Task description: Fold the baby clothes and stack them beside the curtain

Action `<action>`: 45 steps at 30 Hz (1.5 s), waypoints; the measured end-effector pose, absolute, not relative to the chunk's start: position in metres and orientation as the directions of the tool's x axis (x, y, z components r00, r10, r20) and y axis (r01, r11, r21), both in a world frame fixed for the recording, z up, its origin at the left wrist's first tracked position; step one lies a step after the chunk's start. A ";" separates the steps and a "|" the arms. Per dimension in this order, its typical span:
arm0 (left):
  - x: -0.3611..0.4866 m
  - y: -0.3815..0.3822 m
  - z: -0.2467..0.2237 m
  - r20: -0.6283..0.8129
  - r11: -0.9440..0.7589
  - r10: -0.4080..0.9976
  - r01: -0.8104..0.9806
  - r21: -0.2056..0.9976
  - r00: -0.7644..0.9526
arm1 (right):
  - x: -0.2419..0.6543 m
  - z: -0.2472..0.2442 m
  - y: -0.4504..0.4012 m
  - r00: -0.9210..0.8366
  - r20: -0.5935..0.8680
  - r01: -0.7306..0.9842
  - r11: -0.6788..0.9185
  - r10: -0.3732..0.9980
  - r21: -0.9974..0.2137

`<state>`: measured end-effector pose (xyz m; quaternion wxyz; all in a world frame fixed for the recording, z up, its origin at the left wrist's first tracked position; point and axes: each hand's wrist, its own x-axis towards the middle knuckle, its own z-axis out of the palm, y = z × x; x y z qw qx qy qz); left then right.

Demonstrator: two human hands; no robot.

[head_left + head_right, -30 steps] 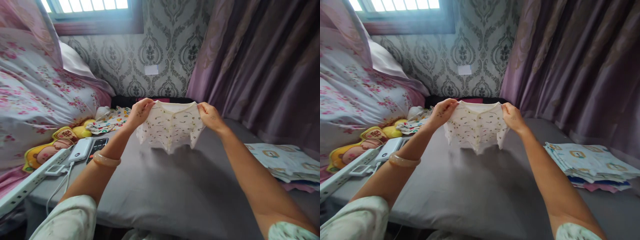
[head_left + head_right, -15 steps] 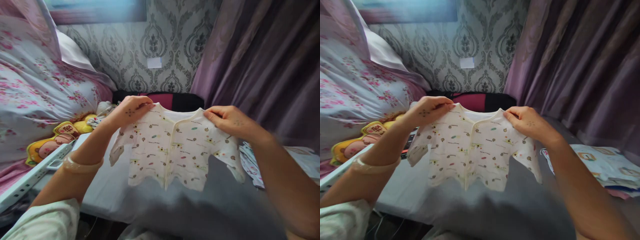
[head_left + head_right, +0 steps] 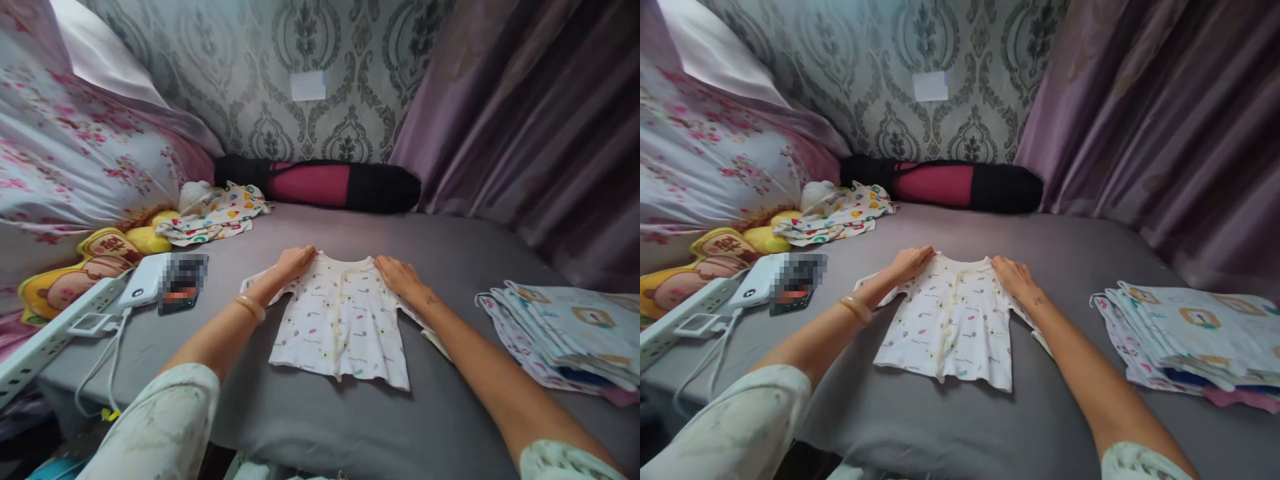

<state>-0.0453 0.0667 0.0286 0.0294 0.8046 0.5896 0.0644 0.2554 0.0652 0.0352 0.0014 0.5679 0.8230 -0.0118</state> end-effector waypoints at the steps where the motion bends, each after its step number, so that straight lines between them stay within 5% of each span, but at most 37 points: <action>1: -0.046 0.071 0.027 0.067 -0.300 0.954 0.948 0.111 0.294 | 0.255 0.033 0.069 -0.357 -0.026 0.934 0.357 0.934 -0.005; 20: -0.050 0.172 0.019 0.060 -0.219 0.974 0.975 0.029 0.217 | 0.240 0.032 0.173 -0.362 -0.096 0.926 0.369 0.927 0.078; 25: -0.046 0.177 0.016 0.013 -0.190 0.982 0.980 0.057 0.189 | 0.241 0.027 0.180 -0.321 -0.112 0.947 0.322 0.941 -0.004; 31: -0.028 0.158 0.030 0.169 -0.100 0.980 0.993 -0.060 0.109 | 0.219 0.024 0.154 -0.270 0.133 0.962 0.273 0.954 -0.005; 36: -0.009 0.134 0.012 0.063 -0.289 0.957 0.954 0.075 0.284 | 0.191 0.008 0.132 -0.310 0.044 0.939 0.313 0.950 -0.145; 45: -0.011 0.137 -0.019 -0.007 -0.227 0.973 0.970 0.082 0.229 | 0.185 -0.003 0.133 -0.252 -0.029 0.949 0.241 0.967 -0.205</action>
